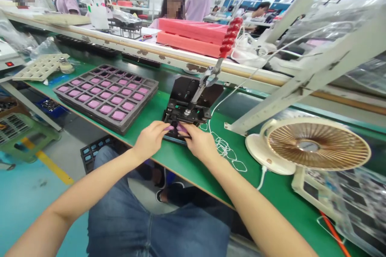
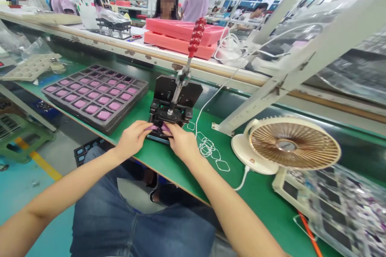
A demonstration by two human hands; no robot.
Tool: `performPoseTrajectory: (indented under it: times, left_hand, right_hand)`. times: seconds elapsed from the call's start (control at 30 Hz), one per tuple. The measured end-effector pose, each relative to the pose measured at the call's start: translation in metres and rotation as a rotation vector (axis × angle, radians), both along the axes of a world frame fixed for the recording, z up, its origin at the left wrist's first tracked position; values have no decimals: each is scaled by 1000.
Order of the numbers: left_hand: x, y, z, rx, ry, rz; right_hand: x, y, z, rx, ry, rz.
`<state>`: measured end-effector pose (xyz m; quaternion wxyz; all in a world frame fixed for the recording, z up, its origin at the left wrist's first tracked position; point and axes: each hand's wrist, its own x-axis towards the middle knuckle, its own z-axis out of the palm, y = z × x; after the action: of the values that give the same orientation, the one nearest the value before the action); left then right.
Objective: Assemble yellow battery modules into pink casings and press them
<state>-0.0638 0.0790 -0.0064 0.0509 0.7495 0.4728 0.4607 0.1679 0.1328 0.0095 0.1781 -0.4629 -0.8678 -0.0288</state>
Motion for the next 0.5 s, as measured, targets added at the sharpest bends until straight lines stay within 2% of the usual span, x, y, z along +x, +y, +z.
performPoseTrajectory:
  times: [0.13, 0.23, 0.37, 0.5]
  left_hand:
    - [28, 37, -2, -11, 171, -100]
    - [40, 53, -4, -36, 246, -146]
    - [39, 54, -5, -61, 278, -219]
    - [32, 49, -7, -84, 260, -273]
  right_hand:
    - [31, -49, -5, 86, 271, -23]
    - [51, -79, -3, 24, 396, -89]
    - [59, -105, 7, -123, 477, -153]
    - [38, -109, 26, -195, 532, -105]
